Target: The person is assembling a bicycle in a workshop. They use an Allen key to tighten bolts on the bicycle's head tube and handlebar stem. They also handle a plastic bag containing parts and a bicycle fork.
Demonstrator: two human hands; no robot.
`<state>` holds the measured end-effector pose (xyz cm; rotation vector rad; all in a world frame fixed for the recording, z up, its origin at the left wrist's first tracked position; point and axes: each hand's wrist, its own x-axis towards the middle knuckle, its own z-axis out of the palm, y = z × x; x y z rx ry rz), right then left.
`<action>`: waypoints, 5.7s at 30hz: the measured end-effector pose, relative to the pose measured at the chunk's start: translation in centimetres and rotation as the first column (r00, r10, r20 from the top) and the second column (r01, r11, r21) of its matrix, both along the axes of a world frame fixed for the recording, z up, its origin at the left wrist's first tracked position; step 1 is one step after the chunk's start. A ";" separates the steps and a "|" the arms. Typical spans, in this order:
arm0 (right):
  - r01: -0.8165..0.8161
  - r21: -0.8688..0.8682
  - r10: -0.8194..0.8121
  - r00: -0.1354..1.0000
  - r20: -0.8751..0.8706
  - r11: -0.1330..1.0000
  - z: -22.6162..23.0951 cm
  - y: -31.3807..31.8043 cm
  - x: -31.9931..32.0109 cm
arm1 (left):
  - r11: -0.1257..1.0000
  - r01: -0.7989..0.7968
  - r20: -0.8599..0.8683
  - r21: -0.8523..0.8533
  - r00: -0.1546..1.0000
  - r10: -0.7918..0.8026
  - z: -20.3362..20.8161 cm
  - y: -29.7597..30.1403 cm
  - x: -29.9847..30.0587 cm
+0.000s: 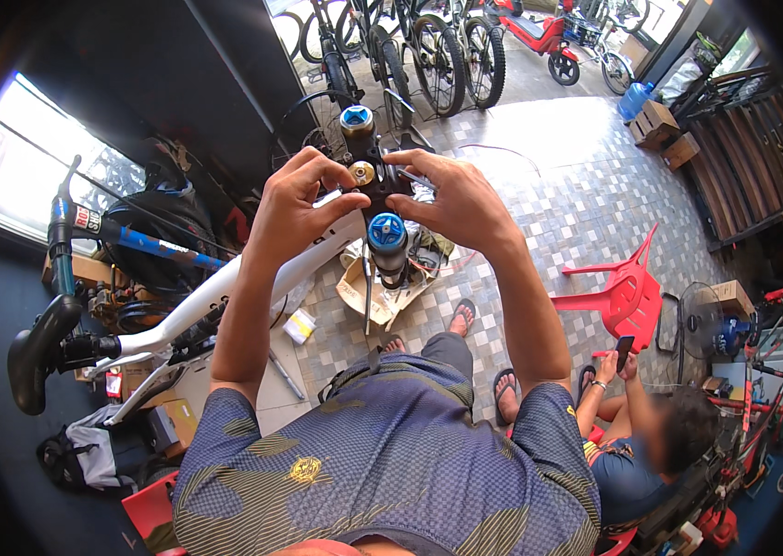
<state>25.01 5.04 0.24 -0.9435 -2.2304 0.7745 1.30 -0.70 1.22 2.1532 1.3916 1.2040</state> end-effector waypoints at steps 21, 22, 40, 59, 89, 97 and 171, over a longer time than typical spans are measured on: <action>0.067 -0.070 -0.077 0.984 -0.159 0.995 -0.7 0.6 1.5 | 0.991 0.122 -0.020 0.054 0.992 -0.121 -1.0 0.8 -0.2; 0.090 -0.114 -0.109 0.978 -0.180 0.989 -0.6 0.7 1.9 | 0.991 0.118 -0.012 0.056 0.993 -0.118 -0.7 0.5 0.0; 0.254 -0.399 -0.397 0.856 -0.330 0.881 -3.0 -0.3 5.1 | 0.999 0.044 -0.013 -0.004 0.999 -0.044 -0.3 0.2 0.1; -0.441 -0.575 -0.248 0.603 -0.758 0.689 -1.8 -3.4 7.4 | 0.994 0.058 0.205 -0.090 0.978 -0.038 0.7 -2.6 0.8; -0.172 -0.255 0.041 0.893 -0.447 0.952 -7.4 -13.9 -2.2 | 0.665 0.737 0.700 -0.119 -0.413 0.583 -19.2 -10.0 5.8; -0.559 -0.699 -0.538 0.458 -0.708 0.446 -4.8 -11.5 3.8 | 0.656 0.727 0.760 -0.201 -0.307 0.573 -18.0 -9.3 4.0; -0.234 -0.104 0.150 0.846 -0.513 0.967 8.6 4.2 -7.7 | 0.983 0.169 0.361 -0.073 0.923 -0.132 0.8 7.1 -2.9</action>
